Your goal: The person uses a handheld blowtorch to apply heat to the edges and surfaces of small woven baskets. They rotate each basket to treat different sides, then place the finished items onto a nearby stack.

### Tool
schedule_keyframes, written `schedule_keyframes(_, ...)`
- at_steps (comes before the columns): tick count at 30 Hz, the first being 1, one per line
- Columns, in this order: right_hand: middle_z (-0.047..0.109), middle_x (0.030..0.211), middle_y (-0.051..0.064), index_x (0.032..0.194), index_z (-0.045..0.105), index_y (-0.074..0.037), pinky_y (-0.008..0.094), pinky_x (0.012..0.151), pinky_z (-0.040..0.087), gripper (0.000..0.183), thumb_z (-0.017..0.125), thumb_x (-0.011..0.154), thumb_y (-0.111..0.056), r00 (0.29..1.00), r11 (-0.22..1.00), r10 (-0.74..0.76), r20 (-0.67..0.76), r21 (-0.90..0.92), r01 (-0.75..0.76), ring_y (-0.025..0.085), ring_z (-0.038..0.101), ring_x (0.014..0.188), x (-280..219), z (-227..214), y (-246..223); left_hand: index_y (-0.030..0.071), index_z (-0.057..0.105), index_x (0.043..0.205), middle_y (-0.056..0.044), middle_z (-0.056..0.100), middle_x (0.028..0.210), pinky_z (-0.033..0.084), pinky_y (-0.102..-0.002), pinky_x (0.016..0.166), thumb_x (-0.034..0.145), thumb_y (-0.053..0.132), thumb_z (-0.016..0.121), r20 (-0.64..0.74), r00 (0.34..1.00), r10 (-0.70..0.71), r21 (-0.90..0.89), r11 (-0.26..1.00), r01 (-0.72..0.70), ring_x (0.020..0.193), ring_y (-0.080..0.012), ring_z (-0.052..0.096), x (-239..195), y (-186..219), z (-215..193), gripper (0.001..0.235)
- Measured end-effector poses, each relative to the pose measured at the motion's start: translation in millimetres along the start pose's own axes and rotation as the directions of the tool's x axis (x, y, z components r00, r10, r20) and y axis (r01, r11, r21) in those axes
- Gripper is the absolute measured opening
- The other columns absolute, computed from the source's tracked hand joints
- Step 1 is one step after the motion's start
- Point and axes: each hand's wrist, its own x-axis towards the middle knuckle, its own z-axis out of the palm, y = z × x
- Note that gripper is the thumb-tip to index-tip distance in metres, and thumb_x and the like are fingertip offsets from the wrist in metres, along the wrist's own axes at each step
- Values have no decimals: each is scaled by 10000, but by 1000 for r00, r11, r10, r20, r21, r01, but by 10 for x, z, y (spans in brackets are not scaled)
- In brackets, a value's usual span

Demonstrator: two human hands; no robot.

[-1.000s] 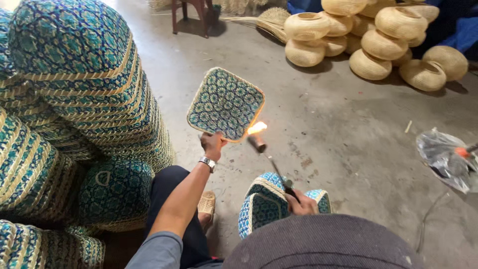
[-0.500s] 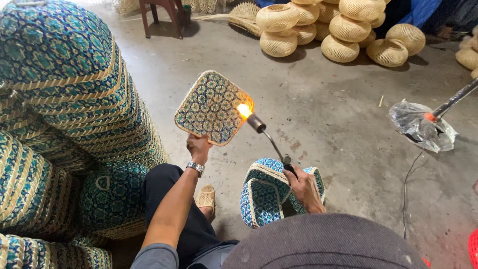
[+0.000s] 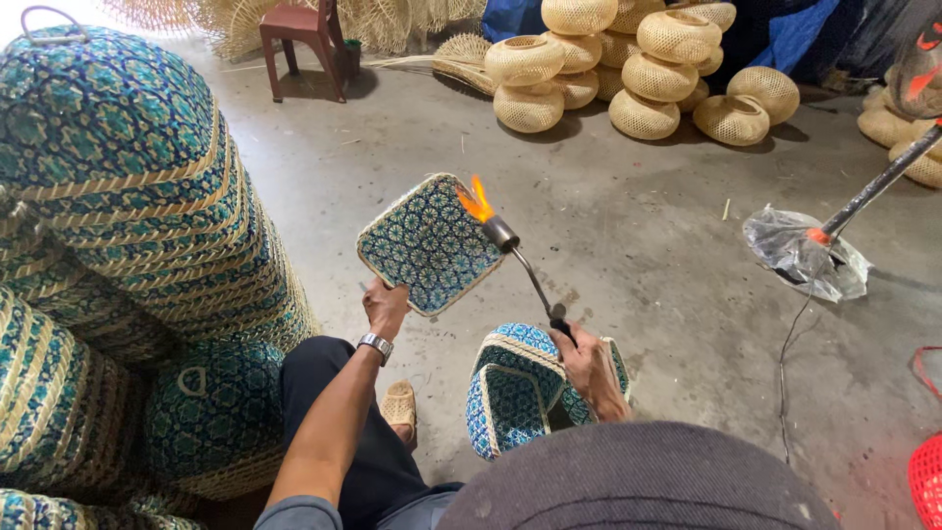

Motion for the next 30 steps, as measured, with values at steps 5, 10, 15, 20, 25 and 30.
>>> schedule_keyframes(5, 686, 673, 126, 1147, 772, -100, 348, 619, 495, 346, 594, 985, -350, 987, 981, 149, 63, -138, -139, 186, 659, 624, -82, -124, 33, 15, 720, 1000, -171, 765, 893, 568, -427, 731, 793, 125, 692, -44, 957, 287, 149, 949, -277, 795, -323, 738, 89, 40, -105, 236)
schedule_keyframes(10, 696, 717, 133, 1196, 714, -87, 360, 577, 497, 338, 597, 969, -308, 1000, 996, -26, 17, 83, 24, 208, 639, 641, 63, 78, -94, 4, 707, 976, -192, 748, 834, 571, -441, 717, 775, 157, 677, 78, 972, 220, 291, 928, -234, 757, -345, 722, -51, 123, -10, 255)
schedule_keyframes(15, 701, 746, 144, 1131, 717, -45, 370, 605, 493, 318, 613, 984, -307, 992, 992, -123, -12, -2, 123, 222, 652, 645, 123, 254, -83, 2, 709, 925, -167, 750, 759, 605, -373, 612, 780, 182, 639, 214, 976, 51, 251, 962, -105, 619, -267, 746, -176, 184, 75, 241)
schedule_keyframes(20, 680, 725, 148, 1131, 724, -20, 343, 595, 483, 320, 637, 966, -281, 980, 980, -195, 30, -19, 196, 198, 644, 636, 62, 328, 130, -6, 710, 913, -186, 740, 780, 604, -419, 673, 788, 183, 648, 192, 979, 73, 293, 948, -128, 702, -313, 747, -70, 74, 140, 235)
schedule_keyframes(25, 626, 638, 20, 1089, 736, -51, 267, 451, 426, 287, 617, 991, -293, 992, 978, 104, 68, 177, -114, 96, 522, 516, 177, -87, 321, 27, 684, 927, -226, 709, 981, 568, -522, 787, 800, 119, 645, 109, 906, 410, 580, 714, -393, 875, -438, 687, 281, -102, 18, 162)
schedule_keyframes(30, 605, 601, -13, 1036, 745, -51, 245, 415, 401, 274, 621, 987, -291, 971, 957, 82, 223, 255, -139, 67, 492, 442, 227, -428, 388, 18, 633, 1014, -237, 641, 1083, 582, -516, 799, 823, 122, 676, 216, 842, 494, 671, 551, -496, 919, -443, 691, 598, -11, -197, 222)
